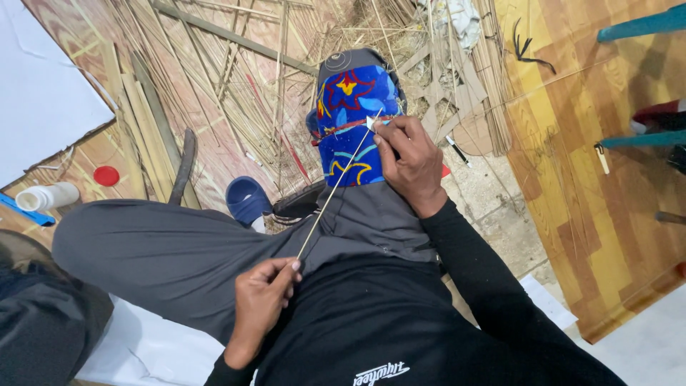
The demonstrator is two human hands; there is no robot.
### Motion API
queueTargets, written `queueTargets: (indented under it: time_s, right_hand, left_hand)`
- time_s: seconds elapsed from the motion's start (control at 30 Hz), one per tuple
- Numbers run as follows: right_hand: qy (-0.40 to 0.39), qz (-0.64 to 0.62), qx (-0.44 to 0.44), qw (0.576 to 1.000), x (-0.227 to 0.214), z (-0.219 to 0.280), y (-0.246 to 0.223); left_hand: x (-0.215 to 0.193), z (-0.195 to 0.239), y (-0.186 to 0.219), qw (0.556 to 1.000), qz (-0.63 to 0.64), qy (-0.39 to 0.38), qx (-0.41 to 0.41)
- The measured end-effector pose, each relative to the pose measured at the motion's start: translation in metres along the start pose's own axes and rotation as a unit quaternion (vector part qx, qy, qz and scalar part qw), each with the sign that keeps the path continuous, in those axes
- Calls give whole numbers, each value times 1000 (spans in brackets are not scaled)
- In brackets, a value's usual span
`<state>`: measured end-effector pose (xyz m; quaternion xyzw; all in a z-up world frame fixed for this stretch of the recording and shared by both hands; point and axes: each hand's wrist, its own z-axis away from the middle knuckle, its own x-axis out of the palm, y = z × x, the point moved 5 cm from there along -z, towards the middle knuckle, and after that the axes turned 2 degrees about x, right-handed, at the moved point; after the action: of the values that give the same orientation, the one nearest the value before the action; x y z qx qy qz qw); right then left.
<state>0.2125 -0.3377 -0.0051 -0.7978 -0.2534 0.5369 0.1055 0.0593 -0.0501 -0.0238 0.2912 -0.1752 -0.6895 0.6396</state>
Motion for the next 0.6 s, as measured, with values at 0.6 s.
queueTargets:
  time_s: [0.6]
  right_hand:
    - [-61, -543, 431, 718, 23, -7, 27]
  left_hand:
    - [127, -78, 116, 957, 182, -174, 141]
